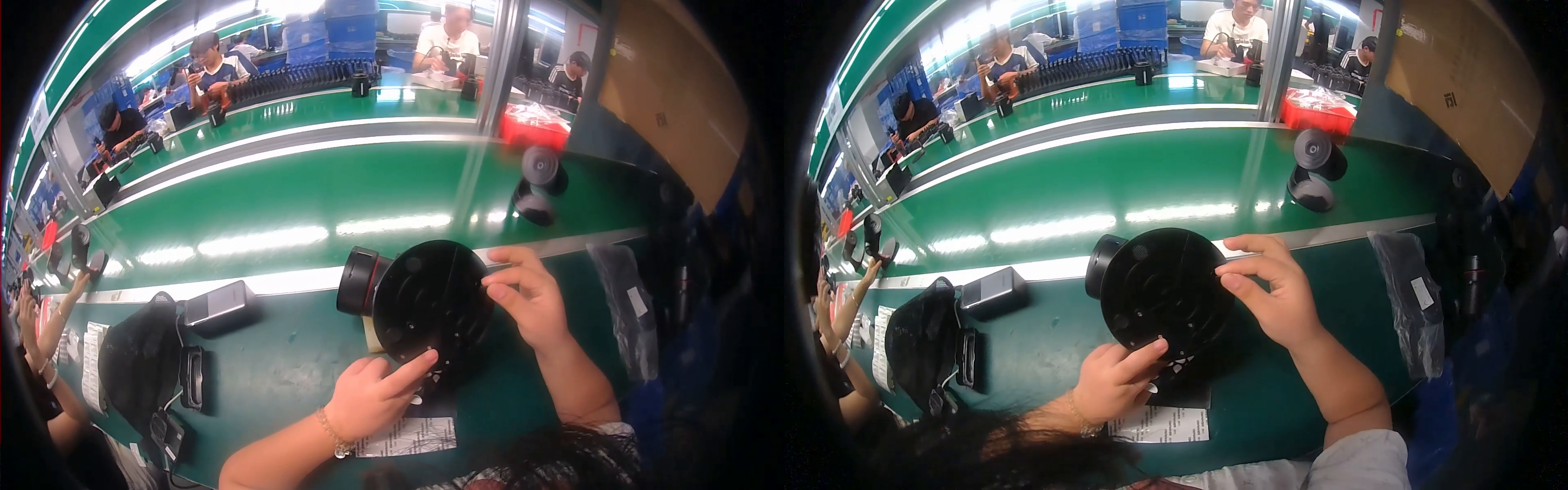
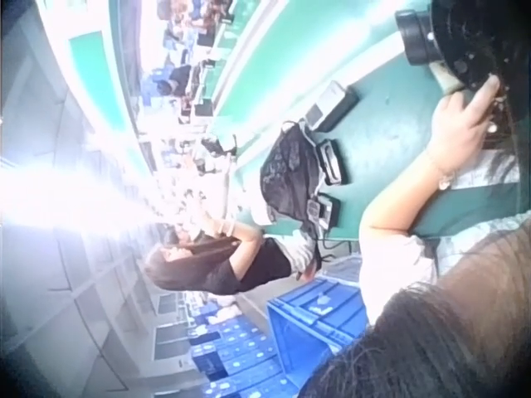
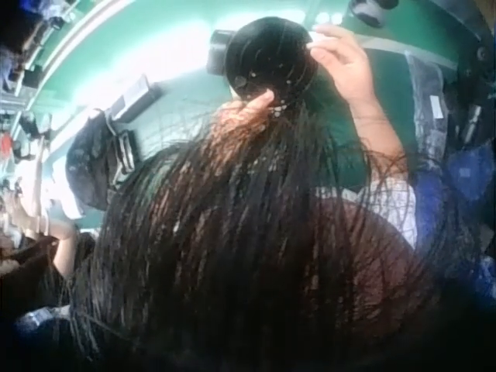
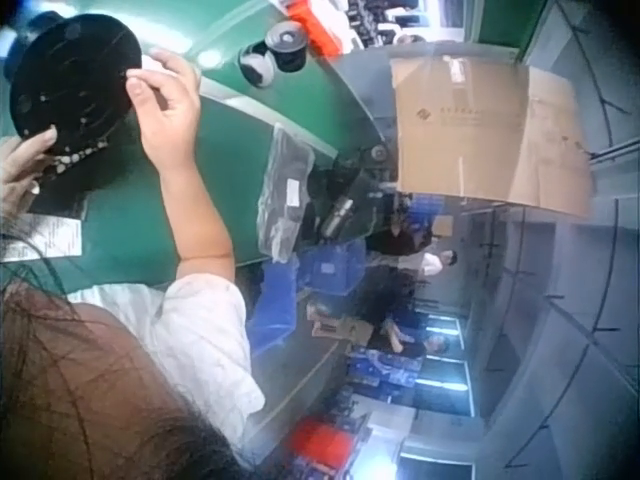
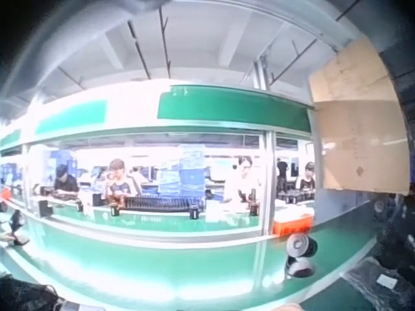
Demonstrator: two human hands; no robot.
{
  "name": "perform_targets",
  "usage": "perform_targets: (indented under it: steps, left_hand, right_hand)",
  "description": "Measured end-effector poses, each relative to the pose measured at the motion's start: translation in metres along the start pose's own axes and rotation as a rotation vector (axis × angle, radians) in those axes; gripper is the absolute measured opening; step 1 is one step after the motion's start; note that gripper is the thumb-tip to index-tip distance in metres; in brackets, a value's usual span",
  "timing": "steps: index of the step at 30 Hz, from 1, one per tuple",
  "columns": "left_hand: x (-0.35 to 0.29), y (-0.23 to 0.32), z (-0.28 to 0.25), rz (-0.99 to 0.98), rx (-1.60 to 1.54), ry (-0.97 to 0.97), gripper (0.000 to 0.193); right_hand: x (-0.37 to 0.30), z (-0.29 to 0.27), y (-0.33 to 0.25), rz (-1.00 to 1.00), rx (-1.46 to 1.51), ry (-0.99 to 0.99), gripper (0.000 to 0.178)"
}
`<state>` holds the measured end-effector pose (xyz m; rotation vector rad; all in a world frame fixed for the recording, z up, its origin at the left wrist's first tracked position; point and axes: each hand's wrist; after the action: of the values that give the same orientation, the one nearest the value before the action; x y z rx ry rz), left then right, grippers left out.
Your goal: The person assembles the base of an electronic device by connecting wires and tightening screws with a screwdriver at a factory workbench.
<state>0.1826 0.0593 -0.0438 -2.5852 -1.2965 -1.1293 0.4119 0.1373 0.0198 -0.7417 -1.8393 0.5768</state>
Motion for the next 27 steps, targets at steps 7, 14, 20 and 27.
perform_targets:
  steps: [7, 14, 20, 27]
  left_hand:
    - [0.001, -0.002, 0.003, 0.009, 0.002, -0.002, 0.05]
    - [0.006, 0.002, 0.0, 0.032, 0.008, 0.018, 0.049]
    - [-0.003, 0.004, -0.001, -0.03, 0.041, -0.099, 0.027]
    - [0.003, 0.005, 0.003, 0.014, 0.06, 0.021, 0.047]
  right_hand:
    - [-0.002, 0.004, 0.007, 0.034, 0.043, 0.011, 0.01]
    - [-0.007, 0.006, 0.018, -0.315, -0.393, 0.061, 0.016]
    - [-0.018, 0.003, -0.009, -0.357, -0.879, -0.063, 0.036]
    - [-0.042, -0.01, -0.012, -0.302, -0.494, 0.03, 0.031]
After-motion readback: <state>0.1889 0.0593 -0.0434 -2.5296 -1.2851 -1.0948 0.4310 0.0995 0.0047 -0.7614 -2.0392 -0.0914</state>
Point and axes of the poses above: each hand's wrist, its own x-axis towards the middle knuckle, its own z-axis out of the palm, y = z × x, and after that the axes turned 4 degrees about -z, right-handed
